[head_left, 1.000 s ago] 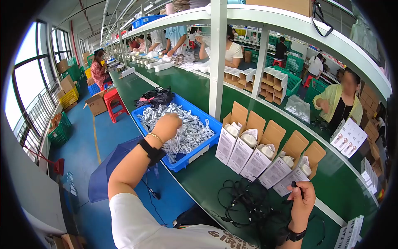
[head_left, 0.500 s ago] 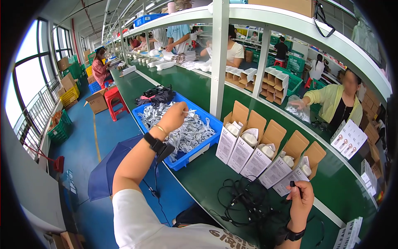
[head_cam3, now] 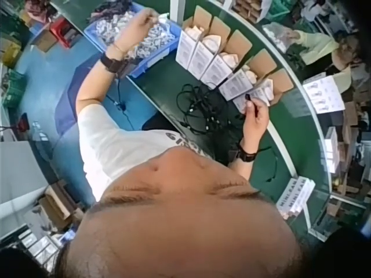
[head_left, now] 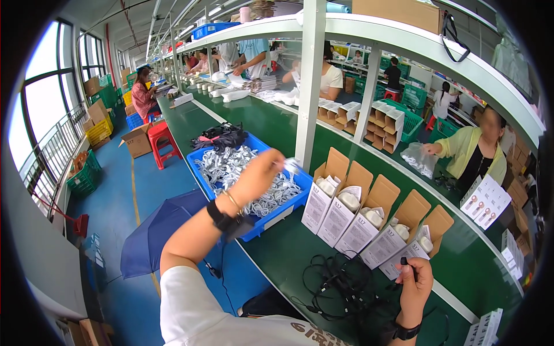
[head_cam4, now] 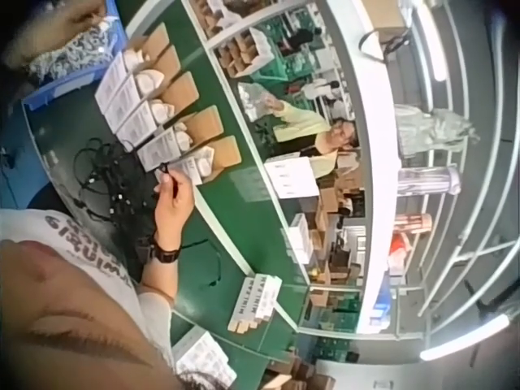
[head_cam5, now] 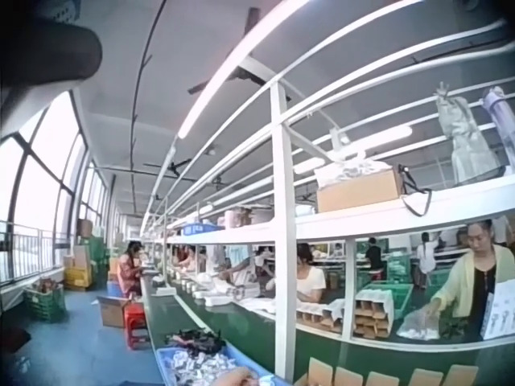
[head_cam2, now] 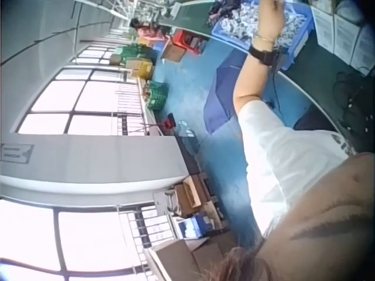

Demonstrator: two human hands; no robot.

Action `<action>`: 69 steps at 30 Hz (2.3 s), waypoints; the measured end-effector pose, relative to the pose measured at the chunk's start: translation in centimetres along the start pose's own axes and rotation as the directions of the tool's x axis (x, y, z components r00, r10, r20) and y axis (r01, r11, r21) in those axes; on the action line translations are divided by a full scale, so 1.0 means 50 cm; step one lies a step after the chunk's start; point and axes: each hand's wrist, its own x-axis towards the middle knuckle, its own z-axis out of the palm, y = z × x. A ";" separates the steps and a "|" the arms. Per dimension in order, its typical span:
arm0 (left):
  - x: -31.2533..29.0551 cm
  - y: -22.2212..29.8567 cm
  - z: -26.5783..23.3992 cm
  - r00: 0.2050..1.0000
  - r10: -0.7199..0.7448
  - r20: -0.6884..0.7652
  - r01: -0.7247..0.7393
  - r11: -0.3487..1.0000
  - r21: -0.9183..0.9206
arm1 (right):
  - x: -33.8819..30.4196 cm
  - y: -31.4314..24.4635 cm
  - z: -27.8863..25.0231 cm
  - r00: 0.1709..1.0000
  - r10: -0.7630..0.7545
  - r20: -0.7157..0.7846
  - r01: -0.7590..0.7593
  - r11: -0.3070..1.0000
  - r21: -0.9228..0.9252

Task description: The person picks up a white cable from a blue bin, folds it, and inserts it into a box before closing the lid. They then place the finished package onto a stack and repeat the process with a black strap and another box.

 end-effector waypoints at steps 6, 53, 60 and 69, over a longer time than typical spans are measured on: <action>-0.108 0.242 0.126 0.722 0.598 0.347 -0.292 0.718 -0.632 | -0.012 0.014 0.020 0.994 0.006 -0.106 0.012 0.986 0.167; -0.092 0.268 0.341 0.627 0.756 -0.187 -0.756 0.533 -0.379 | -0.030 -0.038 0.116 0.993 0.077 -0.094 0.002 0.767 0.642; -0.110 0.276 0.391 0.538 0.833 -0.126 -0.841 0.524 -0.134 | -0.003 -0.009 0.043 0.974 0.037 -0.223 0.073 0.883 0.463; -0.140 0.297 0.419 0.718 0.693 0.064 -0.586 0.651 -0.483 | 0.067 0.018 -0.130 0.970 -0.240 0.045 0.110 0.265 -0.958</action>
